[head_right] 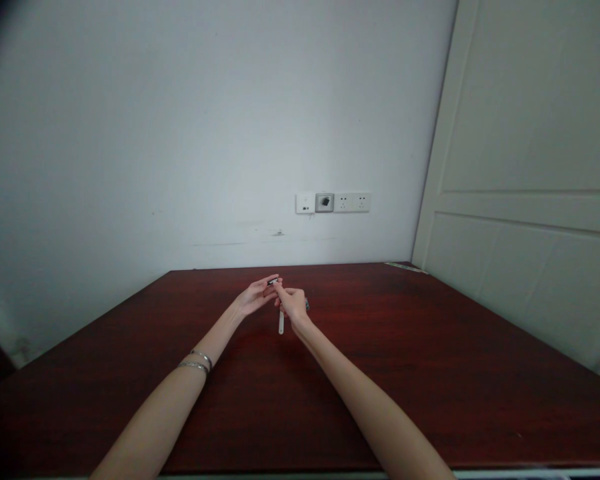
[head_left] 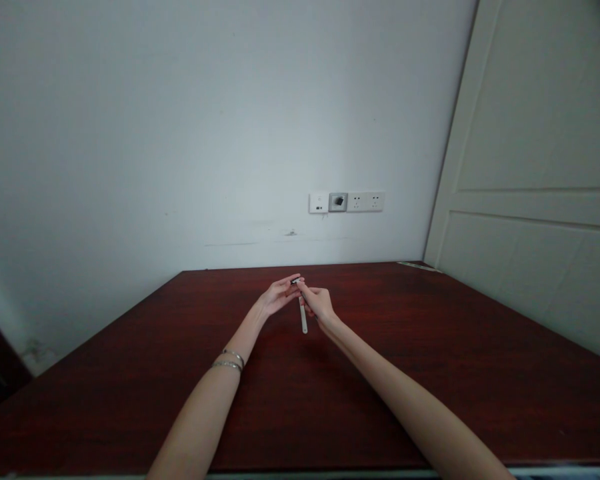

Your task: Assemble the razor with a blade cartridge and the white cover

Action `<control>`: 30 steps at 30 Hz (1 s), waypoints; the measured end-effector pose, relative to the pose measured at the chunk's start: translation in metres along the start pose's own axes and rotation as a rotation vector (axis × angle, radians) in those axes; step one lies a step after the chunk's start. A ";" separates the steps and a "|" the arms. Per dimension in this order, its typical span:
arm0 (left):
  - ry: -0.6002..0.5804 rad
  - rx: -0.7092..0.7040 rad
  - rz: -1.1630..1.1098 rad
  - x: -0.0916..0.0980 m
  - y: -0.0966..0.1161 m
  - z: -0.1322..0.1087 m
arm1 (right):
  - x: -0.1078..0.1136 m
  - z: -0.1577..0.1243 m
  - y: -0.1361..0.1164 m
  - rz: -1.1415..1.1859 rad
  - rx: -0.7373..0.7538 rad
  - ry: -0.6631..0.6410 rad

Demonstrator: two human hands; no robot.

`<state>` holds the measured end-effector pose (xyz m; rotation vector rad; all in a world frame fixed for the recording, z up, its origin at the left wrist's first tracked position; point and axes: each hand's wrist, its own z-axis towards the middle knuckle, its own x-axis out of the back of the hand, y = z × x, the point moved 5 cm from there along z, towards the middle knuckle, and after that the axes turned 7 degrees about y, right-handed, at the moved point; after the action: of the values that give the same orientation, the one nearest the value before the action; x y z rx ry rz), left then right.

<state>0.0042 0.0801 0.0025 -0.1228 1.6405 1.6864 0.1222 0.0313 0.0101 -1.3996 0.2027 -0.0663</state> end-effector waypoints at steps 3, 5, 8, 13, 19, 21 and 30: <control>-0.023 -0.002 0.011 -0.001 0.000 0.000 | 0.000 -0.002 -0.002 -0.030 0.010 0.004; -0.035 -0.010 0.011 -0.001 0.001 0.000 | 0.001 -0.001 -0.002 -0.038 0.009 0.009; -0.041 -0.022 0.002 0.000 0.001 0.002 | 0.001 0.001 0.001 -0.021 -0.001 0.009; -0.031 -0.031 0.006 -0.002 0.002 0.001 | 0.000 0.003 0.004 0.032 0.000 -0.007; -0.034 -0.030 0.025 -0.003 0.002 -0.001 | 0.000 0.002 0.003 0.022 -0.017 -0.008; -0.043 -0.035 0.027 -0.002 0.002 -0.001 | 0.001 0.003 0.003 0.010 -0.011 -0.006; -0.081 -0.041 0.044 -0.002 0.002 -0.001 | 0.000 0.001 0.003 -0.014 -0.014 -0.008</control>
<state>0.0043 0.0787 0.0048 -0.0382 1.5595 1.7362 0.1226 0.0329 0.0074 -1.4147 0.1870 -0.0710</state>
